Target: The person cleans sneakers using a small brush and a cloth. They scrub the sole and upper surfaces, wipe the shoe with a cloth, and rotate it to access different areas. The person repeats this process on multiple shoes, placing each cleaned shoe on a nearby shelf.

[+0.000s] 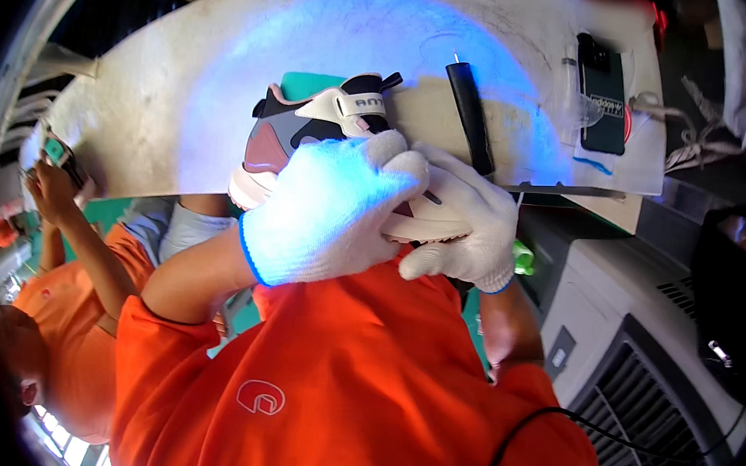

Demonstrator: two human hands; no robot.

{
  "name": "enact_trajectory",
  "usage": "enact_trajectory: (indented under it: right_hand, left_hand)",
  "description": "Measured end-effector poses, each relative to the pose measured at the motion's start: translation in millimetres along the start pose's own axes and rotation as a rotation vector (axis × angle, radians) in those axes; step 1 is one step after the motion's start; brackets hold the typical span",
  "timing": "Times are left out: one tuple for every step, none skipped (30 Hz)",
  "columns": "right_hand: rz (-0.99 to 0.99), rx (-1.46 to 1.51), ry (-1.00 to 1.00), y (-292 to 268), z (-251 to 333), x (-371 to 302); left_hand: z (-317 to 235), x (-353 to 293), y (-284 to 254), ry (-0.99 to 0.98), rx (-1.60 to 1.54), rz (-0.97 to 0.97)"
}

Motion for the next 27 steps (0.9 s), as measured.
enact_trajectory:
  right_hand:
    - [0.034,-0.042,-0.024,-1,-1,1]
    - [0.068,-0.084,-0.048,0,1,2]
    - [0.033,-0.092,-0.043,-1,5,5]
    - [-0.008,-0.098,-0.032,-1,8,5]
    - [-0.056,-0.078,0.008,2,6,-1]
    - [-0.095,-0.061,0.037,3,3,-3]
    - [-0.08,-0.055,0.041,3,3,-4]
    - [-0.064,-0.049,0.045,1,2,-5]
    - [-0.047,-0.045,0.052,0,1,-9]
    - [-0.06,-0.058,0.007,1,0,-11]
    - [-0.074,-0.07,-0.038,3,-2,-12]
    - [-0.093,-0.09,-0.079,3,-5,-14]
    - [-0.052,-0.075,0.01,5,-8,-18]
    - [-0.067,-0.082,-0.013,5,-9,-17]
    - [-0.084,-0.091,-0.031,5,-10,-15]
    - [-0.094,-0.097,-0.047,7,-7,-13]
    - [-0.082,-0.11,0.003,7,-3,-12]
    - [-0.075,-0.127,-0.011,8,-2,-12]
    - [-0.066,-0.144,-0.027,7,-3,-12]
    - [-0.057,-0.161,-0.042,7,-4,-12]
    - [-0.05,-0.154,-0.036,4,0,-9]
    - [-0.05,-0.152,-0.045,4,1,-8]
    - [-0.052,-0.151,-0.055,5,1,-8]
    - [-0.05,-0.153,-0.061,5,0,-9]
    - [-0.056,-0.08,-0.033,4,-2,-9]
    - [-0.054,-0.095,-0.032,5,-1,-9]
    - [-0.053,-0.108,-0.026,5,0,-10]
  left_hand:
    - [-1,-1,1,-0.004,0.011,-0.008]
    - [0,-3,2,-0.009,0.021,-0.017]
    - [0,-3,2,-0.009,0.024,-0.037]
    - [-3,-1,2,0.005,0.037,-0.039]
    - [-7,1,3,0.018,0.049,-0.042]
    - [-10,2,2,0.03,0.063,-0.06]
    - [-7,0,3,0.051,0.074,-0.047]
    - [-8,0,-2,0.037,0.048,-0.017]
    - [-10,-2,-5,0.023,0.017,0.014]
    - [-11,-4,-8,0.007,-0.013,0.045]
    - [-8,-8,-17,-0.035,-0.103,0.038]
    - [0,-13,-25,0.007,-0.066,-0.04]
    - [9,-19,-33,0.038,-0.027,-0.121]
    - [7,-29,-41,0.049,0.036,-0.251]
    - [7,-41,-41,-0.001,0.206,-0.269]
    - [4,-56,-36,-0.085,0.266,-0.304]
    - [2,-71,-26,-0.168,0.325,-0.338]
    - [2,-86,-17,-0.25,0.379,-0.375]
    - [4,-98,-11,-0.309,0.295,-0.381]
    - [11,-101,-8,-0.34,0.255,-0.363]
    - [20,-103,-8,-0.369,0.213,-0.348]
    - [25,-102,-10,-0.397,0.17,-0.333]
    - [19,-95,-12,-0.233,0.327,-0.352]
    - [16,-89,-12,-0.21,0.386,-0.326]
    - [12,-82,-14,-0.185,0.446,-0.299]
    - [9,-76,-16,-0.161,0.505,-0.271]
    - [6,-73,-17,-0.116,0.54,-0.274]
Point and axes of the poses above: each hand's wrist, its own x-axis towards the middle knuckle, its own y-axis out of the palm, z = x × y, the point moved 4 cm from there along x, towards the middle knuckle, and after that the axes turned 7 degrees about -y, right-handed, at the moved point
